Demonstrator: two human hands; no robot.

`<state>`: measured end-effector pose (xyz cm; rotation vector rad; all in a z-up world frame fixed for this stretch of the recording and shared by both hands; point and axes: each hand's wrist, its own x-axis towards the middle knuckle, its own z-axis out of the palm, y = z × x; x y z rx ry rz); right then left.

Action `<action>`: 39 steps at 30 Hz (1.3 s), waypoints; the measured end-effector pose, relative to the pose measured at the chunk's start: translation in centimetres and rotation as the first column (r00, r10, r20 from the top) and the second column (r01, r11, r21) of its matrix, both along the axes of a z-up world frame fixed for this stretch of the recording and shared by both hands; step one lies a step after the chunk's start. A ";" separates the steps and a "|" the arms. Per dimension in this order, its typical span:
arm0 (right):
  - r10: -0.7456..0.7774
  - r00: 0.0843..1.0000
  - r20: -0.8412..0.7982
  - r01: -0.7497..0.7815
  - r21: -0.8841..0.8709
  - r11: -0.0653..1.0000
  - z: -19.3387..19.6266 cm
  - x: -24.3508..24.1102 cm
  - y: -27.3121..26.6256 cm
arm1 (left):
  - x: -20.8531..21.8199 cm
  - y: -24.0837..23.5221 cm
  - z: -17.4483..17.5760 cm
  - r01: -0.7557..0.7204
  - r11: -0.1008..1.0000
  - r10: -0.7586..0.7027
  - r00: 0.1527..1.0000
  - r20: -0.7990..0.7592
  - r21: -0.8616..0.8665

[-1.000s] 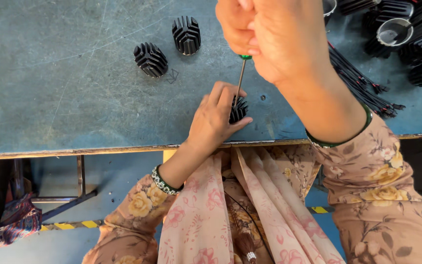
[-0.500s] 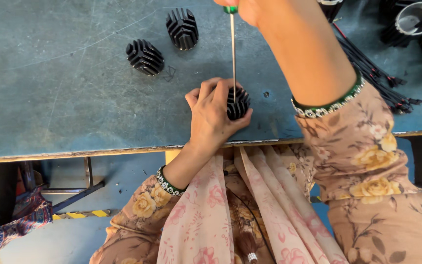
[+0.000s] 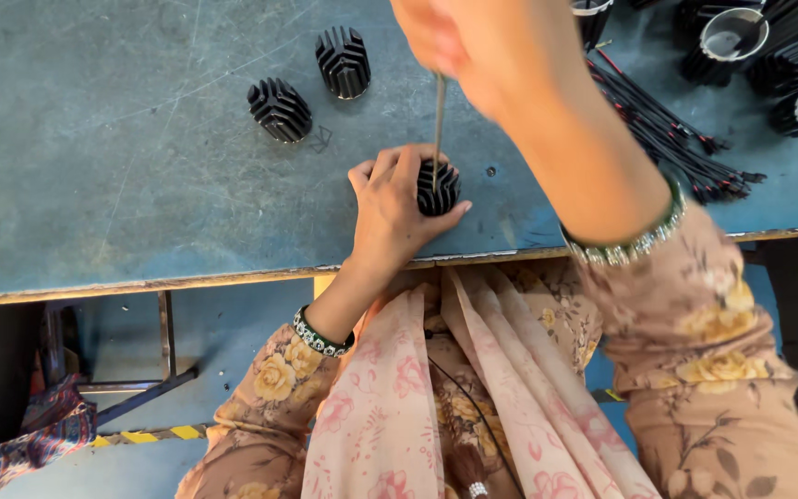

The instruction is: The person assembles light fixture components by hand and using a screwdriver. They insert wires into metal heat sinks and use a screwdriver to tighten them.

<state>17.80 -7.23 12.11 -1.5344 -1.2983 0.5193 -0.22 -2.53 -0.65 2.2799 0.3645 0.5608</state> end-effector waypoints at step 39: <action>0.113 0.925 -0.363 0.228 0.767 0.599 -7.9 -6.4 -27.7 | 0.0 -0.2 0.1 0.040 0.999 -0.041 0.998 -0.043 -0.013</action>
